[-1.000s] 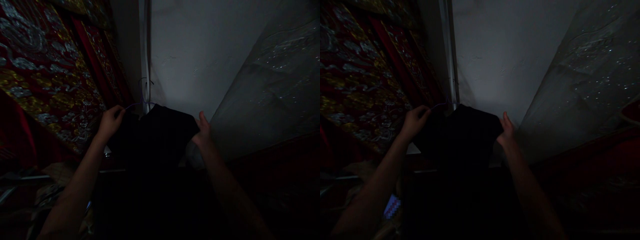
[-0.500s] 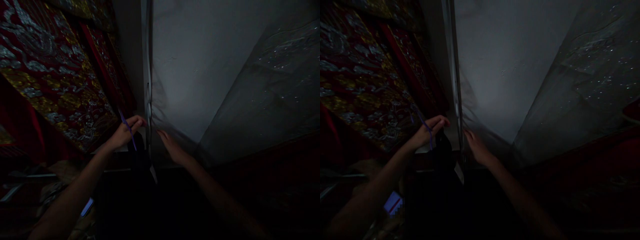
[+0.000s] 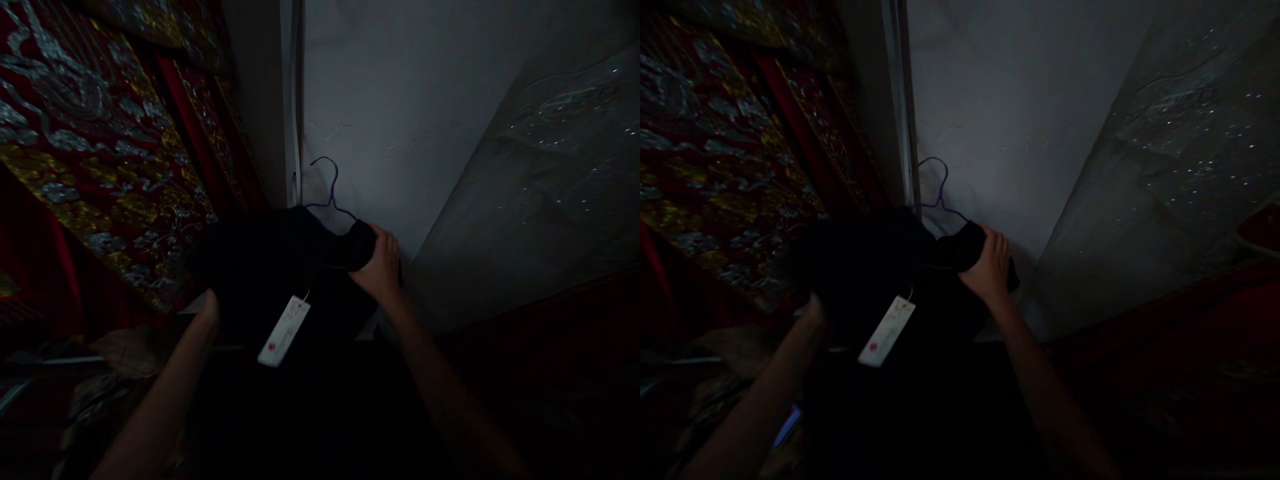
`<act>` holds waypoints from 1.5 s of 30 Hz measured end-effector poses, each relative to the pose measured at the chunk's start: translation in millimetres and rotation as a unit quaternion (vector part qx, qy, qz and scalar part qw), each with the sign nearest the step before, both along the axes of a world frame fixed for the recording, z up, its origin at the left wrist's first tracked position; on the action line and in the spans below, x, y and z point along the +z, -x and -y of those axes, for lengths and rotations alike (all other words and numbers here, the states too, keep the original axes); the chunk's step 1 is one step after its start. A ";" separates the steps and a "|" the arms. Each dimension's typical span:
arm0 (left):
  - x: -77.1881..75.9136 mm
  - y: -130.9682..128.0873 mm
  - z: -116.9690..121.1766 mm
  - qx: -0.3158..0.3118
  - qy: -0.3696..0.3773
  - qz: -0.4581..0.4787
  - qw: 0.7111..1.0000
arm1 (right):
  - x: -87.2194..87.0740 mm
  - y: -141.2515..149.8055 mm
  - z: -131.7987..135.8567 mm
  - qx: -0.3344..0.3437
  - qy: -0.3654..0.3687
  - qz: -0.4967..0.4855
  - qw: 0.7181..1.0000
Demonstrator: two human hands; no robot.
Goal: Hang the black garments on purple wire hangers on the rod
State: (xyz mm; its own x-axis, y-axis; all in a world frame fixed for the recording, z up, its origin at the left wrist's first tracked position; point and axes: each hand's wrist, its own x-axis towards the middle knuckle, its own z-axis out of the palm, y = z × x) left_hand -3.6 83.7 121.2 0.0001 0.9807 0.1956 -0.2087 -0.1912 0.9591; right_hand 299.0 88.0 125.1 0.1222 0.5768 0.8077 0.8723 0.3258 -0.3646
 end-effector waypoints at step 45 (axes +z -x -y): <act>-187.6 -67.9 94.1 0.138 -0.006 -0.076 0.988 | -115.2 136.9 96.6 0.351 0.324 -0.434 0.764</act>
